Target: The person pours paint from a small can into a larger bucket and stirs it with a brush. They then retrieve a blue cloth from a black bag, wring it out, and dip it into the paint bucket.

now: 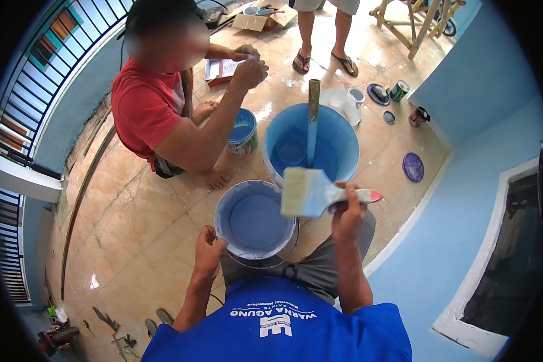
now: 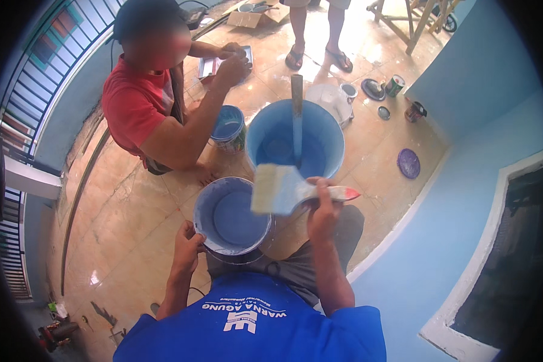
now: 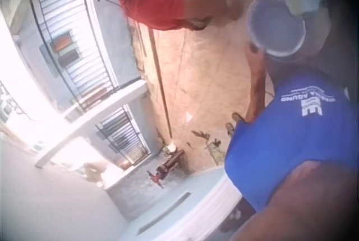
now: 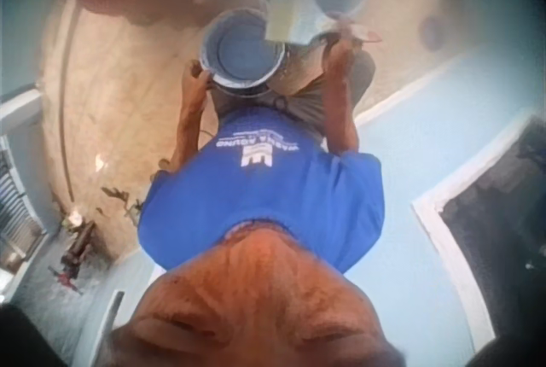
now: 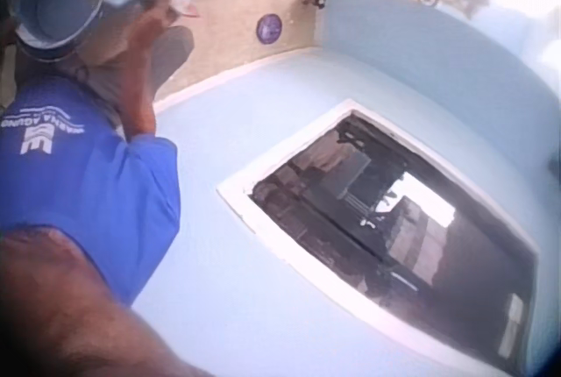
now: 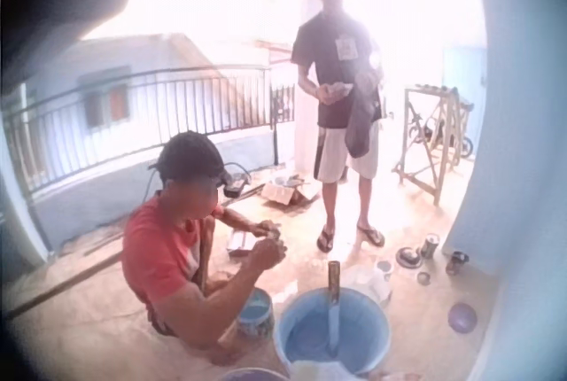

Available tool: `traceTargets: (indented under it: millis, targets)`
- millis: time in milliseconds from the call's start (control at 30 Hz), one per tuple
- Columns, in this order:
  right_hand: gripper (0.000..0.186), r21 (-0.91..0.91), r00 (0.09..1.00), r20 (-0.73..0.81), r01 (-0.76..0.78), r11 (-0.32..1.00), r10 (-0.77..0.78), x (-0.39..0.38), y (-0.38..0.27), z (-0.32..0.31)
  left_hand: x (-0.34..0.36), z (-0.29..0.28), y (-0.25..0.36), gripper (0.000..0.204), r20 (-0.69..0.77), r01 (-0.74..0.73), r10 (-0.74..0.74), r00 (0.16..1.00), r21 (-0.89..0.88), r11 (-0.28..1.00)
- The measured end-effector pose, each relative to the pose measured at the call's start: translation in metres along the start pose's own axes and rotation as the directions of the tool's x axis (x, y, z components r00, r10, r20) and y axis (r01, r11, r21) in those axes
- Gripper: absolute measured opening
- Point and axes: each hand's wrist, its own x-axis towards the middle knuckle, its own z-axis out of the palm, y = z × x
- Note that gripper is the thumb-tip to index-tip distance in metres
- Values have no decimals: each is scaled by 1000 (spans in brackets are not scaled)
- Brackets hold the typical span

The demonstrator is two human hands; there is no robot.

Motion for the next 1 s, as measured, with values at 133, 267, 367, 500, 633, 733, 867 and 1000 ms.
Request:
traceTargets:
  millis: [133, 267, 367, 500, 633, 733, 867, 1000]
  targets:
    - [22, -427, 956, 119, 292, 856, -267, 64, -2, -4, 15, -7, 8, 23, 32, -35, 35, 999, 14, 999]
    - [25, -832, 884, 301, 427, 355, -359, 98, 31, -5, 22, -22, 1, 23, 74, -71, 72, 995, -8, 997]
    - [22, -848, 861, 298, 437, 300, -412, 106, 44, -3, 24, -34, -5, 23, 69, -80, 80, 994, -10, 997]
    - [20, -861, 840, 368, 470, 196, -398, 104, 48, 1, 29, -37, -8, 24, 72, -33, 36, 997, -45, 998]
    - [22, -759, 828, 268, 497, 422, -492, 97, 51, -4, 26, -34, -7, 23, 52, -26, 28, 998, -44, 999]
    - [22, -823, 821, 471, 541, 174, -324, 102, 55, -6, 21, -29, -9, 23, 18, -48, 48, 999, -31, 998]
    - [23, -804, 797, 485, 568, 173, -360, 119, 64, -6, 7, -19, -16, 22, -36, -74, 72, 997, -50, 996]
    - [26, -794, 791, 599, 607, 34, -128, 128, 66, -14, -7, -13, -17, 21, -83, -74, 65, 994, -115, 991]
